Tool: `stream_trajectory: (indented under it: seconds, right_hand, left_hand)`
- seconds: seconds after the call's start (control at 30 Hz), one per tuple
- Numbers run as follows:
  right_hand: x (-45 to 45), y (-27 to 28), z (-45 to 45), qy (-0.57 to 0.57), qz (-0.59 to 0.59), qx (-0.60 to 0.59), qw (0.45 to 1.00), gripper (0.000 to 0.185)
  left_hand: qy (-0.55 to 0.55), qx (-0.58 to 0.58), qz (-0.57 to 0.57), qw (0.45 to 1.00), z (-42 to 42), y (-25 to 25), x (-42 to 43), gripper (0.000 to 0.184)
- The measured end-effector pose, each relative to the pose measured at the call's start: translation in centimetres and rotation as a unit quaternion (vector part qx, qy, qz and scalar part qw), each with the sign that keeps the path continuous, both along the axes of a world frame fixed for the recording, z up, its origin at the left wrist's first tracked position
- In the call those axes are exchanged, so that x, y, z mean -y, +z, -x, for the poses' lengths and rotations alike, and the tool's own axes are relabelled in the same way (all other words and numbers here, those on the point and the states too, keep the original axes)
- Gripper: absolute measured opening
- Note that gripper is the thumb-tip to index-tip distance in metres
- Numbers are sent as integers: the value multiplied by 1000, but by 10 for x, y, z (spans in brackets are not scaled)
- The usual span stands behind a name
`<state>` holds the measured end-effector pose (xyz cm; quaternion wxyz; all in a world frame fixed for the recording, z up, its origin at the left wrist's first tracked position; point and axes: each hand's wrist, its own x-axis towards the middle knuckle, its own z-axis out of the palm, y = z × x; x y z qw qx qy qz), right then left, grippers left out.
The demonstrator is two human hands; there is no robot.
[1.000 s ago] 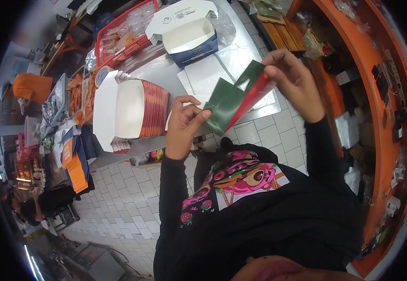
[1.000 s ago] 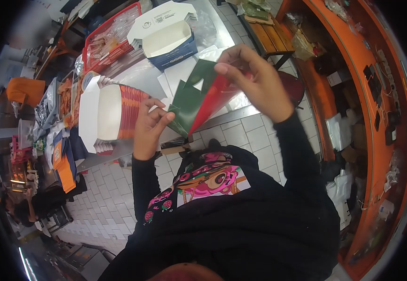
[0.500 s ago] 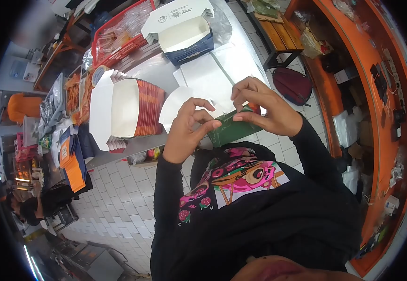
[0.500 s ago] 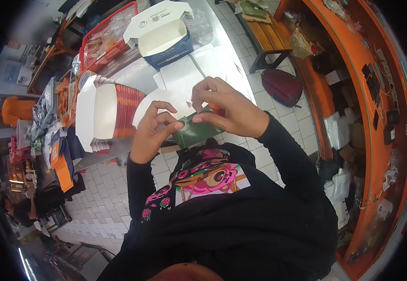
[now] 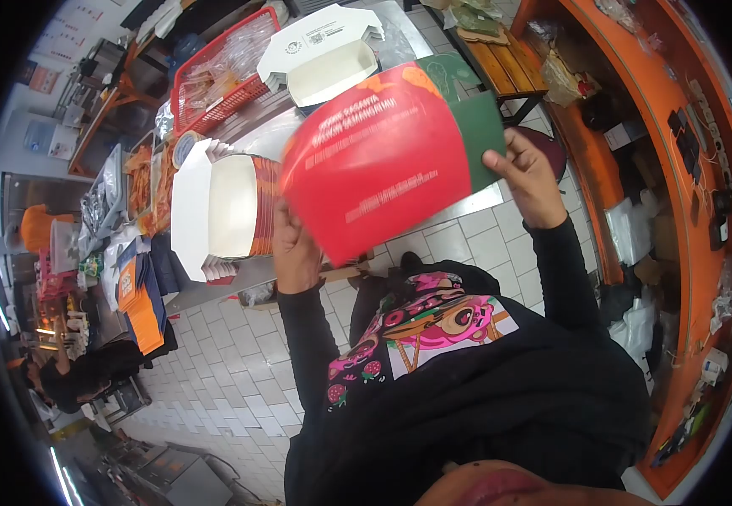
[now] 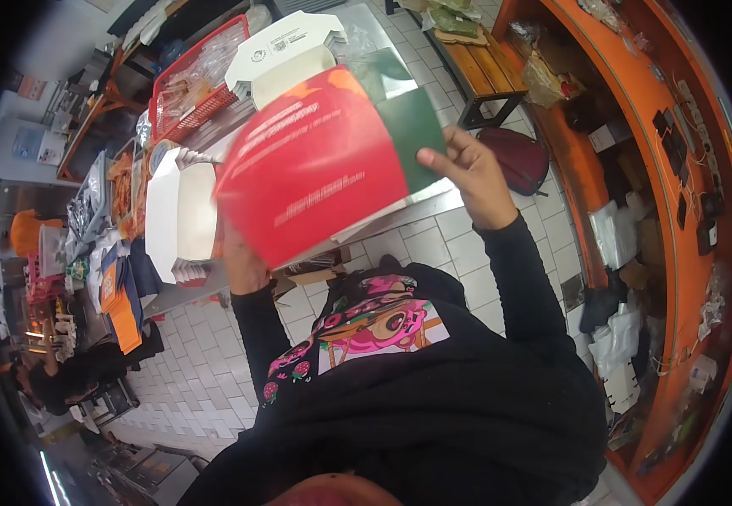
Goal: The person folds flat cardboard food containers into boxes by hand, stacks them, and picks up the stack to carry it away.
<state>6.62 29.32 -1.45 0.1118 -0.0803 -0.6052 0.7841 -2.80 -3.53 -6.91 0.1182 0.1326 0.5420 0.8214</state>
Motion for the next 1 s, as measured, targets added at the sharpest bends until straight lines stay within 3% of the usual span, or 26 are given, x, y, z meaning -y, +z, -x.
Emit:
stream_trajectory:
  seconds: [0.03, 0.07, 0.2, 0.23, 0.27, 0.3, 0.37, 0.4, 0.43, 0.5, 0.57, 0.63, 0.67, 0.8, 0.9, 0.97, 1.0]
  right_hand:
    - [-1, 6, -3, -2, 1, 0, 1000, 22]
    - [-2, 11, -6, -10, -69, -1, 998, 20]
    - [19, 42, -7, 58, -373, -84, 922, 16]
    - [25, 43, -4, 76, -438, -130, 886, 16]
    - [30, 43, -2, 79, -437, -131, 886, 16]
    - [34, 44, -1, 101, -432, -77, 893, 16]
    - [35, 43, 3, 120, -426, -25, 896, 16]
    - [33, 40, 7, 129, -412, 5, 902, 21]
    - [33, 34, 8, 139, -398, 37, 906, 25]
    - [38, 32, 9, 137, -398, 12, 907, 27]
    - [44, 43, 8, 204, -396, 85, 891, 25]
    - [50, 44, 7, 196, -423, 35, 884, 24]
    - [53, 44, 6, 192, -448, 8, 873, 23]
    - [53, 51, 11, 227, -490, -18, 841, 21]
    - [52, 59, 14, 277, -426, -13, 862, 22]
    - [45, 57, 16, 270, -310, 13, 911, 24]
    - [43, 62, 17, 239, -305, 21, 922, 26]
  left_hand:
    - [25, -116, 154, 981, 6, -4, -1, 55]
    - [69, -224, 300, 925, 12, -2, -6, 51]
    - [131, -116, 293, 940, -6, 50, -34, 45]
    - [56, -83, 236, 967, -12, 62, -44, 39]
    - [-18, -50, 175, 983, -14, 67, -49, 34]
    - [-16, -49, 176, 983, -11, 61, -46, 34]
    - [-91, 2, 16, 996, -2, 46, -39, 26]
    - [-108, -25, -66, 992, -7, 45, -40, 17]
    - [-110, -24, -64, 992, -7, 42, -37, 17]
    - [-194, -178, -43, 964, -9, 39, -33, 16]
    - [-174, -153, -20, 973, -17, 46, -29, 18]
    - [-69, -139, 197, 968, -25, 52, -30, 20]
    - [-4, -185, 309, 933, -30, 62, -34, 22]
    - [34, -274, 375, 885, -40, 81, -38, 23]
    - [3, -329, 285, 900, -37, 80, -29, 19]
    - [52, -133, 62, 988, -37, 77, -25, 14]
    - [52, -134, 63, 988, -36, 76, -24, 14]
